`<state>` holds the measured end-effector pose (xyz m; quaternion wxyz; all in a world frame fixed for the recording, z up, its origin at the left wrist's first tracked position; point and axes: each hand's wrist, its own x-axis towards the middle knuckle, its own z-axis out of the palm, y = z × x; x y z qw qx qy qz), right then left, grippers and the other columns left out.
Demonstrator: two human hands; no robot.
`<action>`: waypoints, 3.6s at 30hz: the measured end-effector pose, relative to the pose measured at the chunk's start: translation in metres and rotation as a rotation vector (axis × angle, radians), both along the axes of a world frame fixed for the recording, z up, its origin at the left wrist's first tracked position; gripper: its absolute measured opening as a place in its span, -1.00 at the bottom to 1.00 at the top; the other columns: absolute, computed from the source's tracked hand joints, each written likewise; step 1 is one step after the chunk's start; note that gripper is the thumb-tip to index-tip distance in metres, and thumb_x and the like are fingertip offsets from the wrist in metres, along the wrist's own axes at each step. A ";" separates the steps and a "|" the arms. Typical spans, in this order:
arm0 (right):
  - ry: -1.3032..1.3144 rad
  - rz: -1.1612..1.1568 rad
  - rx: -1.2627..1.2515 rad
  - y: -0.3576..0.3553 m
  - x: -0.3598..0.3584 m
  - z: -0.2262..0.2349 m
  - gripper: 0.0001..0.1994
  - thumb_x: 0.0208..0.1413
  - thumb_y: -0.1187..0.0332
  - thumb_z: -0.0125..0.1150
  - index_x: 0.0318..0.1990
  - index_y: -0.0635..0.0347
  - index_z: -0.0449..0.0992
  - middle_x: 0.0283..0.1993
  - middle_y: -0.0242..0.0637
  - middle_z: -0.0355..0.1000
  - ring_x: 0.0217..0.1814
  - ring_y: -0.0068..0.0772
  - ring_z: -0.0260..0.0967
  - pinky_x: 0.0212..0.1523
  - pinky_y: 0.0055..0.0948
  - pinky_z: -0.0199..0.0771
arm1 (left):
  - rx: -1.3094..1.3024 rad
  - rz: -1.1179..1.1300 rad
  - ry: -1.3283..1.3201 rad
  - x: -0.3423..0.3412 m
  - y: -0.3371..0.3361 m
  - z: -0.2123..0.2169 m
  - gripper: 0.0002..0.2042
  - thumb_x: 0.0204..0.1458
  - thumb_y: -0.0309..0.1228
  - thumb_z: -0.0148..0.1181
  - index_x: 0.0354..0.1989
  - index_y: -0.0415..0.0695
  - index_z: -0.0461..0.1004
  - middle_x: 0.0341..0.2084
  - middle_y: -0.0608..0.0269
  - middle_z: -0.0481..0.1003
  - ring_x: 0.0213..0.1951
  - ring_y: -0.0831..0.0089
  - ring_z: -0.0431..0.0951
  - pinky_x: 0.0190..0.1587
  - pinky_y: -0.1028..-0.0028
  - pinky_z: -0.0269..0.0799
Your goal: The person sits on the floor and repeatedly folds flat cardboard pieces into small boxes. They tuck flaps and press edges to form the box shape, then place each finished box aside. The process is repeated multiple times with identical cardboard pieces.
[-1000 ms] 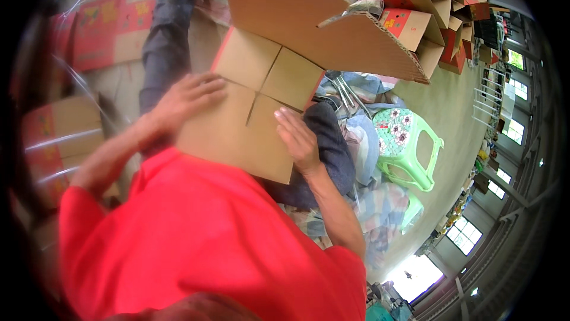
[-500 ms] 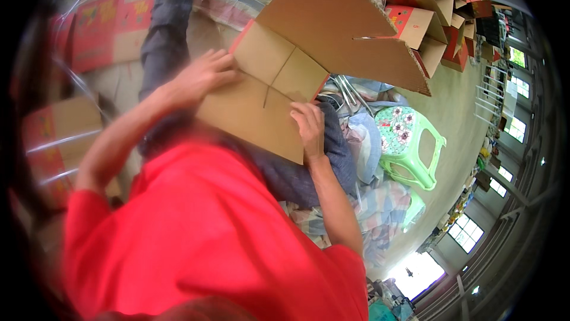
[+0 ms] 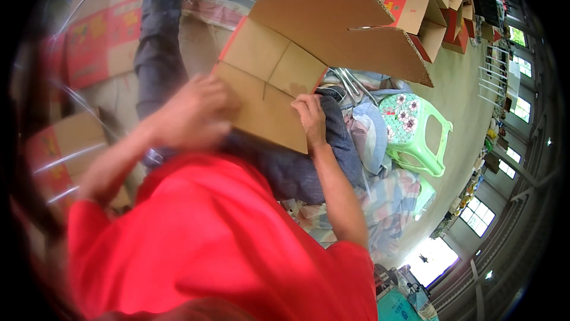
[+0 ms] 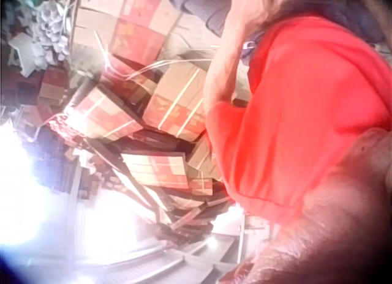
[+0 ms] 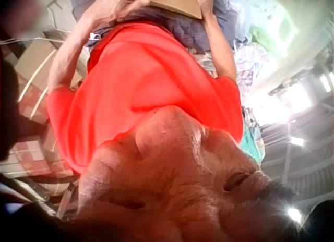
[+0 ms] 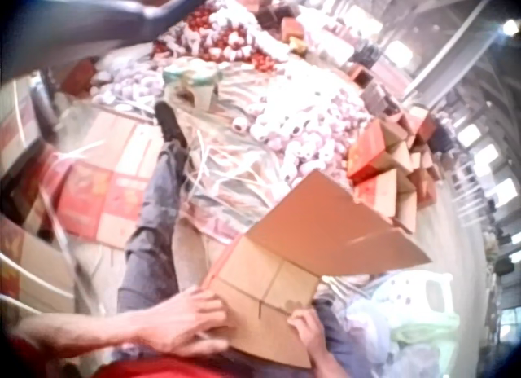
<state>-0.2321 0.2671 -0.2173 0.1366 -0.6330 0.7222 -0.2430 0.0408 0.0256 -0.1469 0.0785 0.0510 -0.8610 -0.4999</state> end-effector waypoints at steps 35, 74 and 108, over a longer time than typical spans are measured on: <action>-0.990 -0.759 0.126 -0.004 0.014 -0.047 -0.46 0.31 0.11 0.37 0.27 0.31 0.42 0.18 -0.26 0.49 0.18 -0.44 0.42 0.21 -0.37 0.42 | -0.185 0.627 -0.078 -0.087 -0.009 -0.102 -0.14 0.12 -0.24 0.31 0.57 -0.13 0.02 0.33 -0.13 0.32 0.33 -0.04 0.33 0.36 0.03 0.23; -0.677 -0.474 0.320 0.030 -0.016 -0.088 -0.48 0.27 0.16 0.45 0.28 0.18 0.48 0.22 -0.36 0.48 0.26 -0.45 0.40 0.24 -0.36 0.45 | 1.003 0.096 0.010 -0.124 -0.076 -0.043 -0.55 0.21 -0.42 0.37 0.25 -0.24 0.44 0.02 0.23 0.60 0.04 0.46 0.59 0.12 0.35 0.57; 0.296 -0.134 -0.076 -0.077 -0.059 0.093 -0.09 -0.16 -0.13 0.66 0.27 0.23 0.41 0.30 -0.03 0.45 0.42 0.04 0.31 0.42 -0.02 0.26 | 0.392 0.267 0.140 -0.085 -0.073 -0.073 -0.58 0.24 -0.35 0.35 0.20 -0.26 0.46 -0.07 0.11 0.65 -0.05 0.40 0.60 0.05 0.32 0.52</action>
